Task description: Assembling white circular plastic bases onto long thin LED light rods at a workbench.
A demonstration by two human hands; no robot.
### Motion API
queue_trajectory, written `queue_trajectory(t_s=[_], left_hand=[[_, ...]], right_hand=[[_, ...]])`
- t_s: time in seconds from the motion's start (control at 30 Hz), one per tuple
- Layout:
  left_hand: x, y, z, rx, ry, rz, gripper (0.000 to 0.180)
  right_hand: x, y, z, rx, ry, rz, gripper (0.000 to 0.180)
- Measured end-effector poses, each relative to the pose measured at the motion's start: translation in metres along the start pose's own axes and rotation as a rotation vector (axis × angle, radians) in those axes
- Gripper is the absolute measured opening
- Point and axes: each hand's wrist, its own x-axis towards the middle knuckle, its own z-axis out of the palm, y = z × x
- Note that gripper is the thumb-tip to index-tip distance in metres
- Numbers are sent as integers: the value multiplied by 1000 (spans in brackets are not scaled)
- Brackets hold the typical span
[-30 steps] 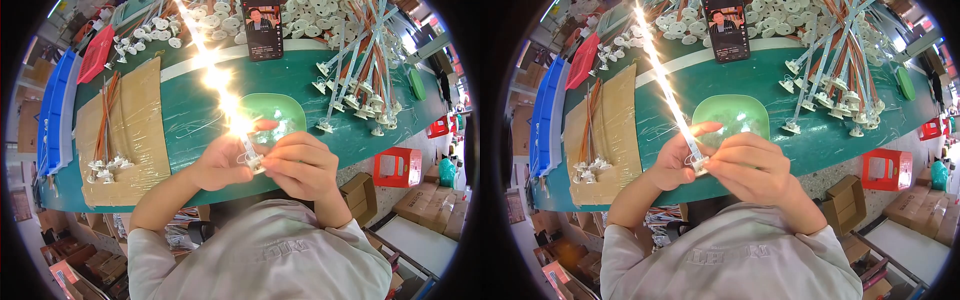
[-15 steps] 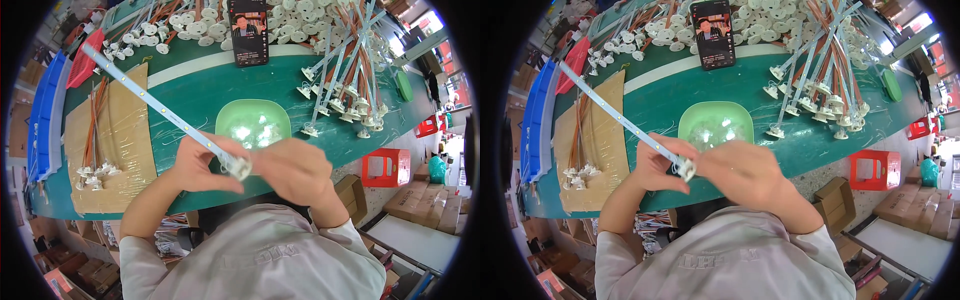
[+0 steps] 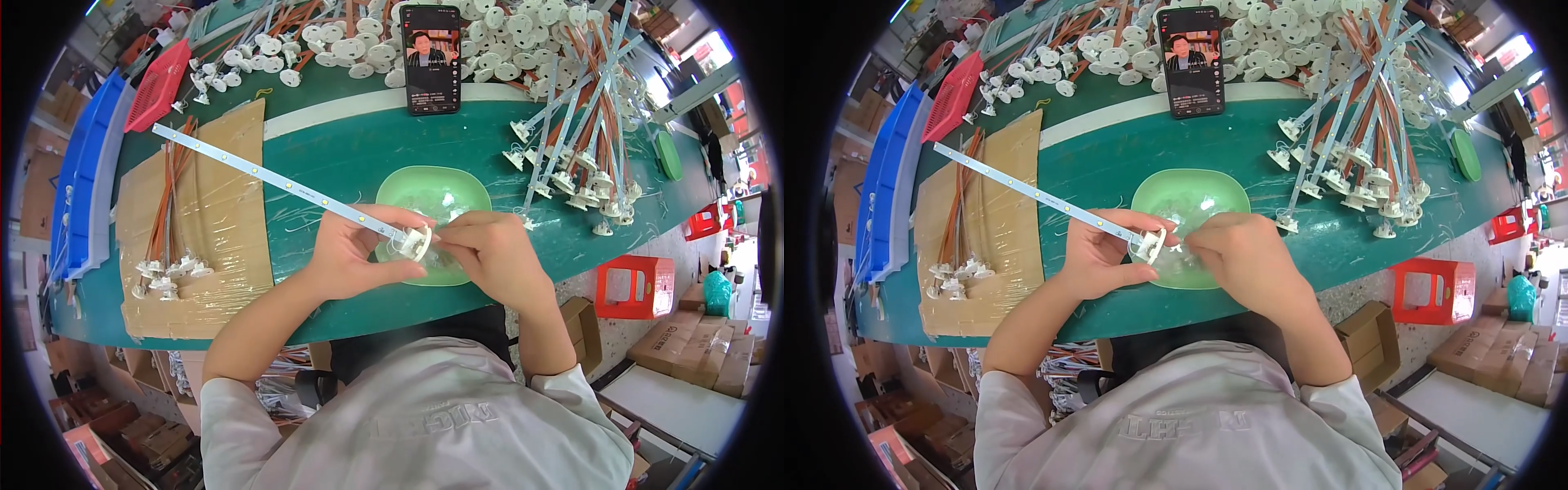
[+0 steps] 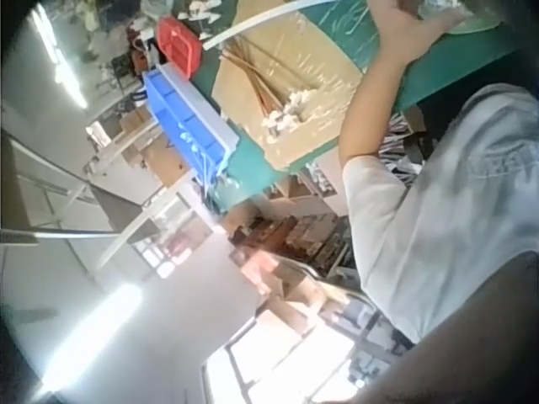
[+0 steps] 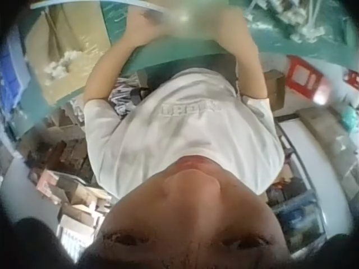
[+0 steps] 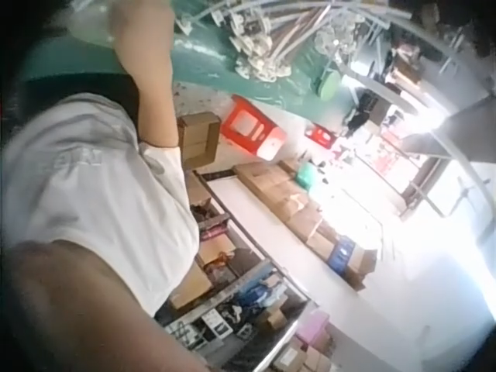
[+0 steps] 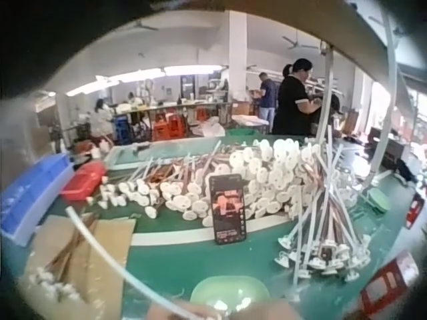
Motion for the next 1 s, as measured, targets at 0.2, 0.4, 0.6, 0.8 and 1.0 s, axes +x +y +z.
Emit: queue_trajectory(t_s=[0.2, 0.4, 0.6, 0.8, 1.0], left_hand=[[3, -3, -2, 80, -20, 66, 52], [2, -1, -3, 103, -56, 29, 51], [3, 2, -2, 125, -62, 14, 52], [3, 5, -1, 158, -71, -20, 55], [6, 10, -1, 311, -145, 36, 55]], right_hand=[[-9, -7, 2, 279, 118, 155, 9], [-14, -5, 2, 819, 276, 371, 13], [-10, -7, -4, 961, 266, 409, 19], [-9, -4, 3, 850, 211, 350, 24], [-7, -3, 13, 739, 252, 228, 18]])
